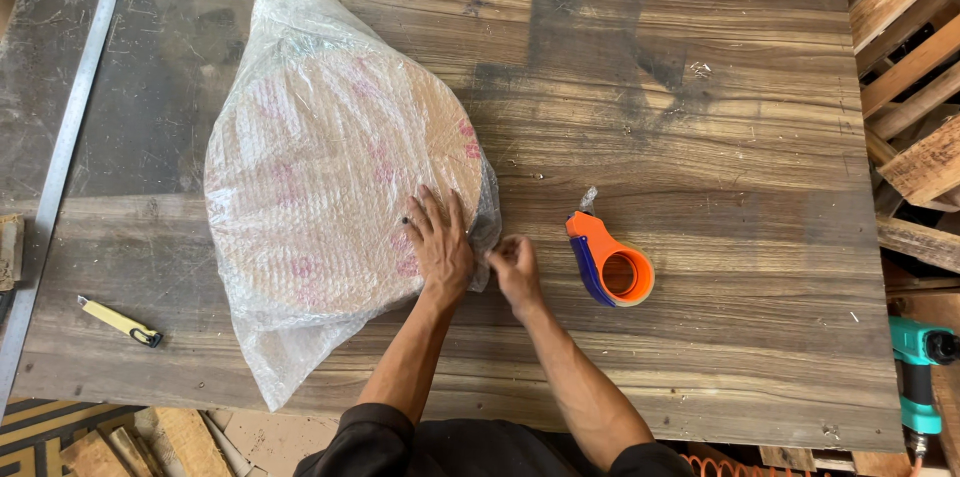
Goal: The person uses a tape dispenser to secure bubble wrap around a large, round wooden object on a workbench. They apply strips of tape across the packaging and press the edges down by hand.
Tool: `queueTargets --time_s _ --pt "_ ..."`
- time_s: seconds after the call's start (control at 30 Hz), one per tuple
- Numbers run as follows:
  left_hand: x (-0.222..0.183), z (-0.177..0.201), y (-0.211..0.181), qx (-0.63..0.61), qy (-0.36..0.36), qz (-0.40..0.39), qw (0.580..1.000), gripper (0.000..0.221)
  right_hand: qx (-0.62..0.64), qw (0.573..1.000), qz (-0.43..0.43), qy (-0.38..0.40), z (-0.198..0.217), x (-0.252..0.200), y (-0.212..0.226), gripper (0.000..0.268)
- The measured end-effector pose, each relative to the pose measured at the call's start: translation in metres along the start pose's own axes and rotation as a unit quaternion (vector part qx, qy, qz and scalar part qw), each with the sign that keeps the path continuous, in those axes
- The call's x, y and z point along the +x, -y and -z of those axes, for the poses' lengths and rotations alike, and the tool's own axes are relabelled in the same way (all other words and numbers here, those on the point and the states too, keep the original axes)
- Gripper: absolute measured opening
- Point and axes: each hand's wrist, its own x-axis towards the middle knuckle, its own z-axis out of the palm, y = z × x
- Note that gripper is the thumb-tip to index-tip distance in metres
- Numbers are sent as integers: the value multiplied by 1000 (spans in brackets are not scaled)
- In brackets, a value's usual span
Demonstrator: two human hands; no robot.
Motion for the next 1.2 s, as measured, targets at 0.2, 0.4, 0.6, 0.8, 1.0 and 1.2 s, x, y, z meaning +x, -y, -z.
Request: queueTargets --time_s 0.2,0.4,0.6,0.8,1.0,1.2 --pt "-10 -19 12 -75 -82 -61 992 69 -119 989 -84 31 -4 54 -6 63" --pt "-8 -29 10 -33 -93 -46 994 65 -130 991 21 3 -21 84 -51 6" --pt "-7 -37 3 29 -136 -40 989 62 -50 997 42 34 -20 60 -41 8" --pt "-12 -22 13 -49 -103 -78 990 67 110 991 -26 77 -28 59 -31 10" --pt "-7 -21 43 -413 -177 -137 883 69 260 963 -58 49 -25 48 -36 23" --pt "-12 -41 88 -303 -275 -67 910 35 168 979 -99 58 -16 15 -29 23"
